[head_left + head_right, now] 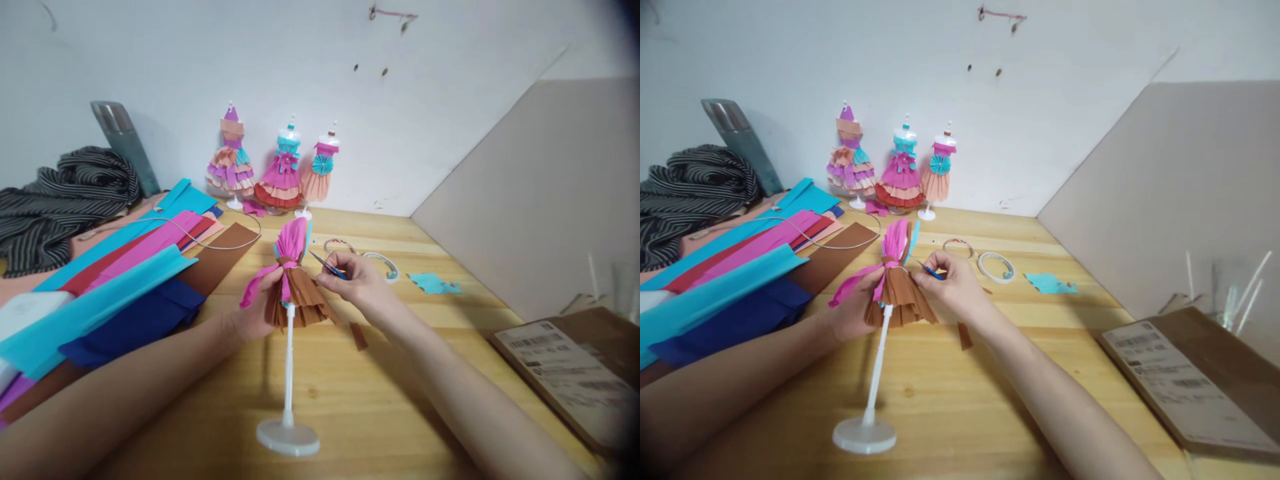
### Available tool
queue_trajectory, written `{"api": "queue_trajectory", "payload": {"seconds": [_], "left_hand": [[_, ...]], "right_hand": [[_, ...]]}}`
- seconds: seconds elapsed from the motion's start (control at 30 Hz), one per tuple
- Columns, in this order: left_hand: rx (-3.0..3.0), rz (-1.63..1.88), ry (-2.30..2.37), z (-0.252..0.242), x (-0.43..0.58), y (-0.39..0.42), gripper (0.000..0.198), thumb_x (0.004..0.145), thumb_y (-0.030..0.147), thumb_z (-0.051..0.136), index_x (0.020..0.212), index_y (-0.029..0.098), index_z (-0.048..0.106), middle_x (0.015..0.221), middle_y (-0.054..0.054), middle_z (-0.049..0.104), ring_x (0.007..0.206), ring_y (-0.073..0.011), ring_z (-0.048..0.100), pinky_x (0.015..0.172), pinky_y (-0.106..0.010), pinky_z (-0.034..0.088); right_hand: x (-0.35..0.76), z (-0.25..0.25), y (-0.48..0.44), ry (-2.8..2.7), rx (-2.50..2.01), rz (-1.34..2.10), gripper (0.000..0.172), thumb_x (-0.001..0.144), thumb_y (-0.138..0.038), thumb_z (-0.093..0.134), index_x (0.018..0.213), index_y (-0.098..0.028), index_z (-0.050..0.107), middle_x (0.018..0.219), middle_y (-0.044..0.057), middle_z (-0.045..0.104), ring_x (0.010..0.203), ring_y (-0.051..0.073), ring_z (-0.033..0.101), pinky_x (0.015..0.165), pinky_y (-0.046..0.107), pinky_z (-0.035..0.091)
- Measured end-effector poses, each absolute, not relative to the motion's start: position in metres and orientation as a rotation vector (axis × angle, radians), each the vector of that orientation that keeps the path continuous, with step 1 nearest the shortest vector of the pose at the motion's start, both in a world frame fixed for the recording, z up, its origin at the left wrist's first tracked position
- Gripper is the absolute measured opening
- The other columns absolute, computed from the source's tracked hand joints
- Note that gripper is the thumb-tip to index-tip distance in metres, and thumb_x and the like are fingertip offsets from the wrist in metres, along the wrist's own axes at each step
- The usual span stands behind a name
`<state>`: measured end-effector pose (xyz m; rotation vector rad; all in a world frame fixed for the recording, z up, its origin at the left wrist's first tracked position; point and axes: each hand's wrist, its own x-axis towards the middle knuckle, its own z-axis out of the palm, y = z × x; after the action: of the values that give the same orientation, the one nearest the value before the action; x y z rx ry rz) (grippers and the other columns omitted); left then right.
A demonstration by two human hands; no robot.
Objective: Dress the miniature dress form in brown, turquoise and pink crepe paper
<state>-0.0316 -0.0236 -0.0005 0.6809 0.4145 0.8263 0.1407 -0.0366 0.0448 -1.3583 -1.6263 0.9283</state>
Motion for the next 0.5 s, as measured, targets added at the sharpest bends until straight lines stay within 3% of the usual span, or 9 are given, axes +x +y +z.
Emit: {"api": "queue_trajectory", "payload": {"seconds": [0.17,0.5], "left_hand": [[0.593,0.879,0.414,-0.001,-0.038,-0.025,0.023,0.087,0.03,0.049,0.085,0.016,0.067,0.084,-0.007,0.07,0.092,-0.0236,0.066,0.084,-0.035,0.051],[0.543,0.928,0.444,-0.003,-0.037,-0.024,0.022,0.084,0.03,0.053,0.086,0.015,0.07,0.082,-0.007,0.072,0.088,-0.0241,0.068,0.081,-0.035,0.052]], "right_hand": [[0.14,0.04,-0.035,-1.668,-1.371,0.916,0.021,0.064,-0.032,0.064,0.059,-0.021,0.047,0.056,-0.004,0.045,0.056,0.011,0.04,0.055,0.026,0.031],[0.132,0.029,-0.038,-1.668,-1.337,0.987,0.017,0.065,-0.027,0.061,0.061,-0.02,0.046,0.056,-0.005,0.047,0.053,0.01,0.042,0.052,0.024,0.034]]}}
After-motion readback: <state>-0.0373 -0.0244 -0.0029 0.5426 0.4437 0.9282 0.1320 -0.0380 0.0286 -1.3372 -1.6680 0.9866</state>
